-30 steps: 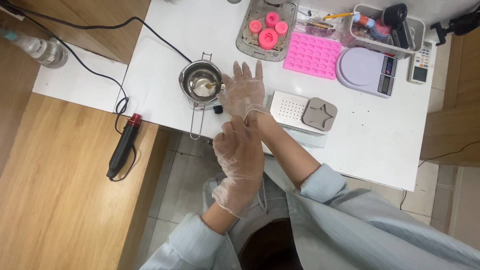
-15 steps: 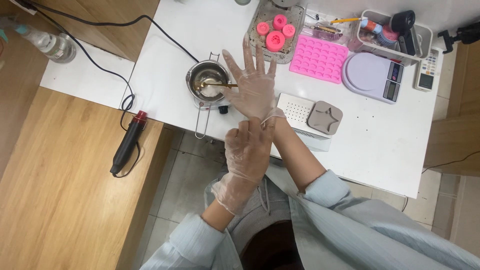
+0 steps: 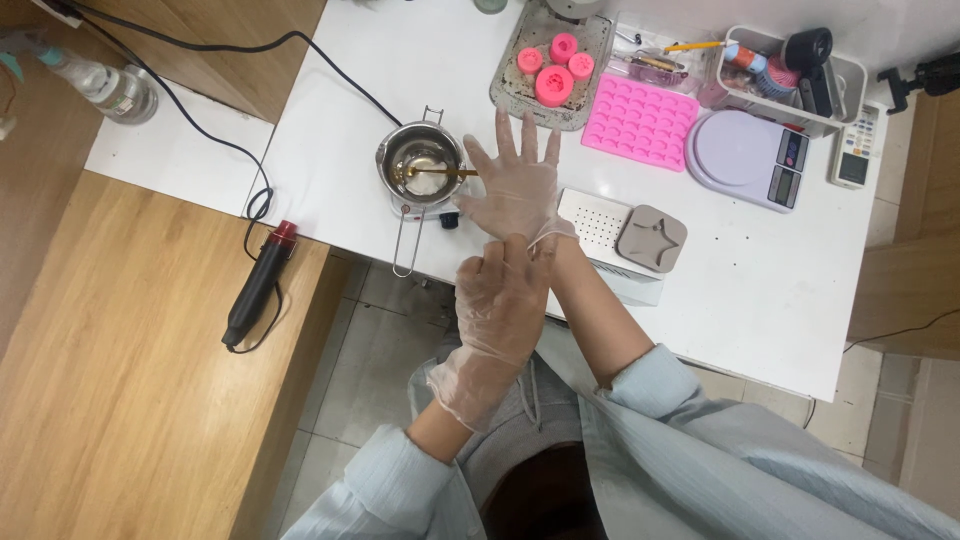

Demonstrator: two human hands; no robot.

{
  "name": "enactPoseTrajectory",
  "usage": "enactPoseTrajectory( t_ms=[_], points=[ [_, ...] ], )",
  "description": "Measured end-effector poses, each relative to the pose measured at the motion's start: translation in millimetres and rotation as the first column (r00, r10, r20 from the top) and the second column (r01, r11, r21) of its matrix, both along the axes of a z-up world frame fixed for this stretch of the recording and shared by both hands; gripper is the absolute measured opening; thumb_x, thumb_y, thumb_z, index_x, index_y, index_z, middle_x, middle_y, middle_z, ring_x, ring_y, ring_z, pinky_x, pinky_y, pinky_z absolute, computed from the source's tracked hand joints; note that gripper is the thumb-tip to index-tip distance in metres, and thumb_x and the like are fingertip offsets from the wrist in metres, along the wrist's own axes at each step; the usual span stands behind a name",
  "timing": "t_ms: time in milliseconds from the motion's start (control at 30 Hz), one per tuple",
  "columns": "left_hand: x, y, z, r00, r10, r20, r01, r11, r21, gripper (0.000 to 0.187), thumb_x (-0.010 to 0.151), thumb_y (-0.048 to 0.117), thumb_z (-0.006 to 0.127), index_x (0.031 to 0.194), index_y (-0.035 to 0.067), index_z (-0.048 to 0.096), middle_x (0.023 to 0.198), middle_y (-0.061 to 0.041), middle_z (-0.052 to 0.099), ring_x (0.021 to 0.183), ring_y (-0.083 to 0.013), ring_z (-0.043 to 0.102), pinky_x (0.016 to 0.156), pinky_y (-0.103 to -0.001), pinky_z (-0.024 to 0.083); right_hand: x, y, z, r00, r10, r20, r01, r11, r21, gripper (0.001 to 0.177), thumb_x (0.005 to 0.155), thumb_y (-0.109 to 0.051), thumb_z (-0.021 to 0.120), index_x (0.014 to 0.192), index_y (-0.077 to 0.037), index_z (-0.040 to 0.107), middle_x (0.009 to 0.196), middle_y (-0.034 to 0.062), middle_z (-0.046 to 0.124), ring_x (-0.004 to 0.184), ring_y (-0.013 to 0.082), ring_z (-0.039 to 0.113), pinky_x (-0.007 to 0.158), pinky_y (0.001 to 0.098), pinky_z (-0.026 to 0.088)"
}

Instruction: Melt wax in a small metal pot using a heat gun and stir with a spoon to prepare for candle making.

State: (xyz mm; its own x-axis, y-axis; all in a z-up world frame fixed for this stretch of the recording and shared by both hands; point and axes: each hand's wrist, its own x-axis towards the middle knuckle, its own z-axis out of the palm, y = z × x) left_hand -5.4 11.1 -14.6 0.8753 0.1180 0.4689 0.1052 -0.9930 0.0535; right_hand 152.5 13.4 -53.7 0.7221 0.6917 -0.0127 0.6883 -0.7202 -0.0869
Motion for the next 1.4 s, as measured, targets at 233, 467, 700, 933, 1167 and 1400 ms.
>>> enactPoseTrajectory(
  t_ms=[233,467,700,933,1167,1400],
  points=[
    [1,1,-3,0.999,0.019,-0.033,-0.021,0.999,-0.05,0.042,0.089,0.018,0.07,0.131,0.019,0.067,0.097,0.001,0.05,0.095,-0.0168,0.051,0.084,-0.035,0.034,4,3,-1,0.988,-0.057,-0.141,0.04,0.992,-0.118,0.091,0.088,-0.072,0.052,0.164,-0.033,0.021,0.167,0.02,0.016,0.155,0.0476,0.012,0.123,0.0686,-0.002],
    [-1,-2,8,0.999,-0.015,-0.029,0.013,0.998,-0.065,0.047,0.084,0.016,0.068,0.131,0.017,0.066,0.098,-0.001,0.053,0.096,-0.019,0.054,0.082,-0.036,0.036,-7,3,34,0.997,-0.038,-0.065,0.047,0.988,0.144,0.09,0.089,-0.068,0.058,0.166,-0.036,0.022,0.17,0.0143,0.007,0.153,0.0483,0.017,0.119,0.0726,0.006],
    [2,-2,1,0.999,-0.042,-0.007,0.041,0.992,-0.123,0.046,0.085,0.017,0.069,0.131,0.015,0.066,0.102,-0.003,0.055,0.095,-0.0199,0.054,0.079,-0.035,0.037,3,1,2,0.999,0.025,0.044,-0.029,0.995,0.092,0.083,0.088,-0.069,0.057,0.156,-0.03,0.032,0.164,0.0233,0.019,0.149,0.0499,0.026,0.113,0.0716,0.009],
    [4,-3,6,0.998,0.002,-0.06,-0.008,0.995,-0.098,0.048,0.084,0.015,0.069,0.131,0.016,0.067,0.1,-0.002,0.053,0.096,-0.0193,0.053,0.082,-0.037,0.039,6,1,-3,0.975,0.037,-0.218,-0.047,0.998,-0.04,0.078,0.097,-0.072,0.042,0.162,-0.029,0.034,0.159,0.0214,0.037,0.151,0.0432,0.038,0.125,0.0688,0.001],
    [7,-3,-3,0.998,0.027,-0.059,-0.032,0.996,-0.084,0.047,0.084,0.016,0.069,0.131,0.017,0.066,0.102,-0.001,0.054,0.099,-0.0198,0.054,0.084,-0.038,0.041,8,8,-7,0.928,0.002,-0.372,-0.114,0.953,-0.279,0.078,0.096,-0.072,0.045,0.165,-0.041,0.029,0.171,0.0118,0.025,0.156,0.0406,0.032,0.133,0.0696,0.004],
    [10,-11,-12,0.999,0.011,-0.048,-0.014,0.998,-0.063,0.05,0.084,0.017,0.066,0.134,0.017,0.066,0.099,-0.002,0.054,0.094,-0.0207,0.055,0.081,-0.038,0.041,3,1,8,0.981,0.183,0.066,-0.194,0.92,0.339,0.093,0.086,-0.065,0.062,0.165,-0.03,0.027,0.17,0.0209,0.008,0.154,0.0473,0.025,0.117,0.0689,0.02]
  ],
)
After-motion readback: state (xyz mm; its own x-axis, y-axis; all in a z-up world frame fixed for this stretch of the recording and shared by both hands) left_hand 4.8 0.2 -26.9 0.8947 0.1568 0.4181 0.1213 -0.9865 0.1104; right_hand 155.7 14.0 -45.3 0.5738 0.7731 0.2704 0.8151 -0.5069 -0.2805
